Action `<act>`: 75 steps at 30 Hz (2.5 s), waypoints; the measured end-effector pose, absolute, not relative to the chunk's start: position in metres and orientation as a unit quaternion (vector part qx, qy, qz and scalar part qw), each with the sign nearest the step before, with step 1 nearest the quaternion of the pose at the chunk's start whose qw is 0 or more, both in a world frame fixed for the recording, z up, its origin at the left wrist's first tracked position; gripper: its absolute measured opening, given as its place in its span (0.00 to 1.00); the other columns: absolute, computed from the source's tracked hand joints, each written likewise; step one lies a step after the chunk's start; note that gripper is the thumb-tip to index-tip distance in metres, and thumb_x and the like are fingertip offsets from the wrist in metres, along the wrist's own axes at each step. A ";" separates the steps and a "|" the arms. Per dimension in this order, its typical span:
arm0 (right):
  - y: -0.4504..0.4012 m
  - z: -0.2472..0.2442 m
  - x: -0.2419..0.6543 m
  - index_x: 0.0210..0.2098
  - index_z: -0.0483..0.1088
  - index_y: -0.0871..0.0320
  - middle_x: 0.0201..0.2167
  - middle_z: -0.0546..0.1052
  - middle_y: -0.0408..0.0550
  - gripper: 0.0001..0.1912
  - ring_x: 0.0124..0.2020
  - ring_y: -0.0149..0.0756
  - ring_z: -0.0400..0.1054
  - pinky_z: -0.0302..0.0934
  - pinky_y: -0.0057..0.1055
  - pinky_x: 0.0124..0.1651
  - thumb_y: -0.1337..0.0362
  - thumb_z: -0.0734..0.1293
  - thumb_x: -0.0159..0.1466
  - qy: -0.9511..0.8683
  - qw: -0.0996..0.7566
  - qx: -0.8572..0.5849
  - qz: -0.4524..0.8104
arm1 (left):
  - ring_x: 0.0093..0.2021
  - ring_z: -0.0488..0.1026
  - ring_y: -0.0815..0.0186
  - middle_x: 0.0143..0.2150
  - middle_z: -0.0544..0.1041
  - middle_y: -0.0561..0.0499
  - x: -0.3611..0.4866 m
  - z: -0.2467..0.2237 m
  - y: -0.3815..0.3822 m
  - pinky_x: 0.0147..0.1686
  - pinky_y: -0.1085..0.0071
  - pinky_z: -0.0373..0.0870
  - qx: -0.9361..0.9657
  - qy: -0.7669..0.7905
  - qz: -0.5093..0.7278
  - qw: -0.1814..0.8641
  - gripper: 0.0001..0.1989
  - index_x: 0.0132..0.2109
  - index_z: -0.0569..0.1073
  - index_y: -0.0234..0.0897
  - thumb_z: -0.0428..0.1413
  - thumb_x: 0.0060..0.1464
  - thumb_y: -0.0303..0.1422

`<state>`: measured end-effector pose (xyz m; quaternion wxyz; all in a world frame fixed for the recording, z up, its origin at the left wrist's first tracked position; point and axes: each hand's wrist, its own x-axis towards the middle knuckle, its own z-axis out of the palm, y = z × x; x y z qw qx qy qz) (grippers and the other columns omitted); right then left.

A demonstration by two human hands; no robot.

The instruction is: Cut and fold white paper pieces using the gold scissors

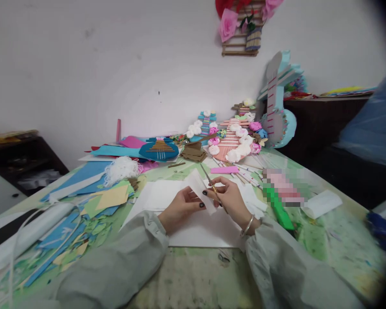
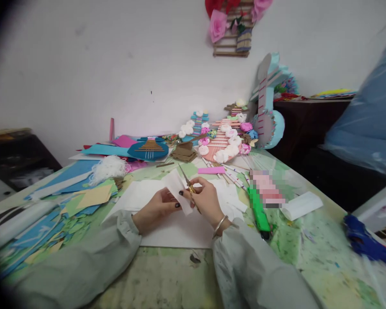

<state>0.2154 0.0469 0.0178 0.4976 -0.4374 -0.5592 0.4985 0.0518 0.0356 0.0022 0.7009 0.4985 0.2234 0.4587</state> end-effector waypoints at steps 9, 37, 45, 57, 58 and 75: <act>0.044 0.015 0.219 0.37 0.64 0.57 0.16 0.69 0.35 0.22 0.13 0.23 0.56 0.47 0.19 0.14 0.57 0.74 0.47 -0.645 0.410 -0.416 0.492 | 0.40 0.76 0.58 0.42 0.78 0.40 0.045 0.004 0.032 0.44 0.60 0.70 0.488 0.264 0.465 0.690 0.22 0.50 0.69 0.34 0.62 0.48 0.34; 0.032 0.020 0.217 0.37 0.68 0.60 0.16 0.68 0.37 0.15 0.13 0.21 0.53 0.47 0.19 0.14 0.64 0.69 0.49 -0.662 0.414 -0.419 0.464 | 0.34 0.77 0.60 0.35 0.80 0.44 0.041 -0.003 0.045 0.31 0.68 0.75 0.526 0.371 0.525 0.556 0.16 0.37 0.78 0.32 0.67 0.37 0.32; 0.033 0.021 0.220 0.31 0.68 0.60 0.17 0.70 0.39 0.13 0.11 0.20 0.51 0.46 0.19 0.11 0.61 0.70 0.49 -0.638 0.410 -0.462 0.459 | 0.36 0.77 0.58 0.35 0.80 0.43 0.040 -0.003 0.044 0.38 0.64 0.74 0.510 0.371 0.541 0.556 0.16 0.36 0.79 0.31 0.67 0.36 0.32; 0.032 0.017 0.214 0.32 0.67 0.59 0.14 0.68 0.36 0.14 0.08 0.22 0.54 0.44 0.19 0.08 0.58 0.70 0.50 -0.645 0.379 -0.458 0.480 | 0.35 0.77 0.61 0.35 0.80 0.44 0.043 -0.001 0.041 0.39 0.65 0.73 0.453 0.325 0.564 0.609 0.17 0.37 0.77 0.30 0.67 0.36 0.30; 0.033 0.015 0.214 0.31 0.67 0.59 0.14 0.68 0.36 0.14 0.08 0.22 0.54 0.44 0.19 0.08 0.58 0.70 0.50 -0.642 0.380 -0.455 0.486 | 0.35 0.77 0.61 0.35 0.80 0.43 0.042 -0.002 0.040 0.40 0.65 0.73 0.450 0.323 0.564 0.612 0.17 0.37 0.77 0.30 0.67 0.36 0.30; 0.037 0.015 0.216 0.30 0.69 0.61 0.11 0.66 0.37 0.16 0.08 0.24 0.55 0.44 0.20 0.10 0.56 0.72 0.47 -0.593 0.444 -0.426 0.519 | 0.34 0.75 0.68 0.32 0.78 0.50 0.042 -0.005 0.042 0.39 0.70 0.74 0.357 0.328 0.591 0.645 0.11 0.31 0.77 0.31 0.68 0.37 0.29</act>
